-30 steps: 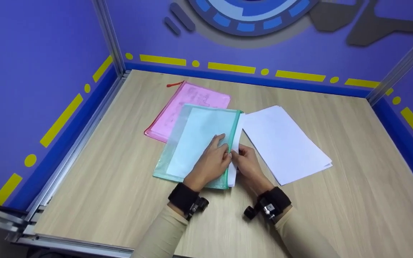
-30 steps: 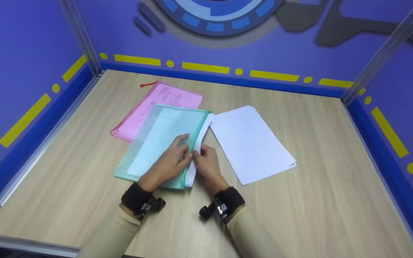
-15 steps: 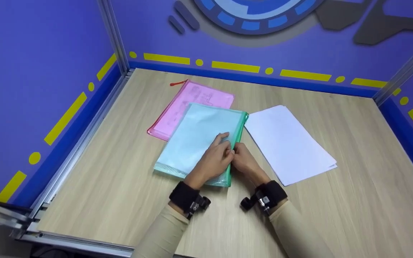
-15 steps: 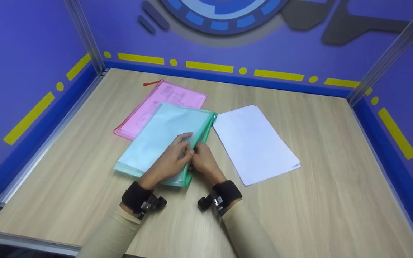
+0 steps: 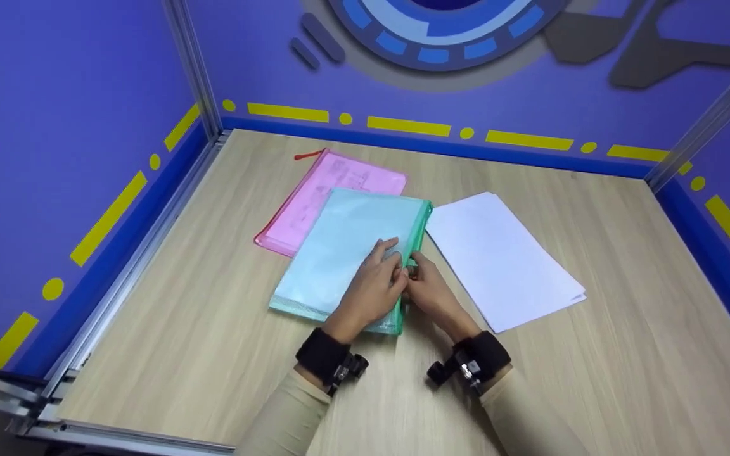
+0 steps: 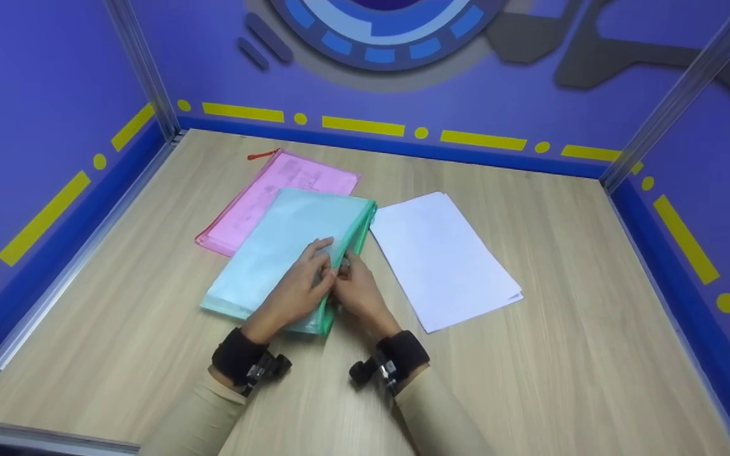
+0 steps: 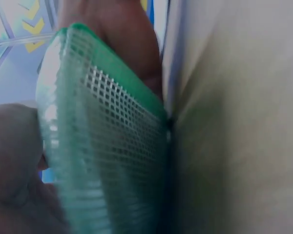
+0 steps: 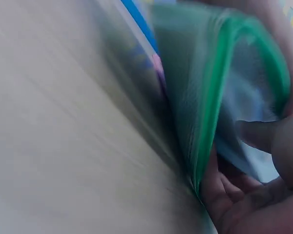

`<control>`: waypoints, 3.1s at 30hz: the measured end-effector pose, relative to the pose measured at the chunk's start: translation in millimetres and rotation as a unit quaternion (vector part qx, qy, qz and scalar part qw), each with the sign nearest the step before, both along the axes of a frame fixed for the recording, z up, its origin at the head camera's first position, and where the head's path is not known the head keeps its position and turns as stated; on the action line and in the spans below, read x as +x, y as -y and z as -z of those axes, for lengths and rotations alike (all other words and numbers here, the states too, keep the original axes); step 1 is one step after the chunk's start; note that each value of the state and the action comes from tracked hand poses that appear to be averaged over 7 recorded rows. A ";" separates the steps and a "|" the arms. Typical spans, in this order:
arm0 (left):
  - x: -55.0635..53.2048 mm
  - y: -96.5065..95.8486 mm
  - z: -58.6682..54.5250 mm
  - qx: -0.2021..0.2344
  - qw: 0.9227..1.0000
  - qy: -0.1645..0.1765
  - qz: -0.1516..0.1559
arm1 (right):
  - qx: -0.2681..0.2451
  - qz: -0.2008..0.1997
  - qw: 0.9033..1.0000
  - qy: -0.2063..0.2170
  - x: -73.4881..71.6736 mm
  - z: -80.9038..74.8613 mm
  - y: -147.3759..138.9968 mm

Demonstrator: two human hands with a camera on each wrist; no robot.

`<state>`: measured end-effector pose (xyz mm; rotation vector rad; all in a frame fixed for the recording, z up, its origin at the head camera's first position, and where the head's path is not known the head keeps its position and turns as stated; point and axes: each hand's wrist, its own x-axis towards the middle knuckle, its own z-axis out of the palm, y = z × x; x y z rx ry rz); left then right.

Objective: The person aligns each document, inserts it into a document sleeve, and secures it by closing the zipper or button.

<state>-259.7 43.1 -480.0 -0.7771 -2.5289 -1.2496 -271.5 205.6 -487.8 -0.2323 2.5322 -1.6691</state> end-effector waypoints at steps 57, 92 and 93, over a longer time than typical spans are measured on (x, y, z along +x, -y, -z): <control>-1.8 6.8 -6.0 0.016 0.995 -0.034 -0.095 | 0.455 0.201 0.837 -0.227 46.1 -41.7 -126.1; -3.4 9.7 -4.8 0.013 0.995 -0.033 -0.094 | -0.339 0.383 0.859 -0.011 37.5 -51.4 -182.9; -3.5 9.8 -4.6 0.013 0.995 -0.033 -0.095 | -0.336 0.381 0.861 -0.006 37.7 -51.3 -182.4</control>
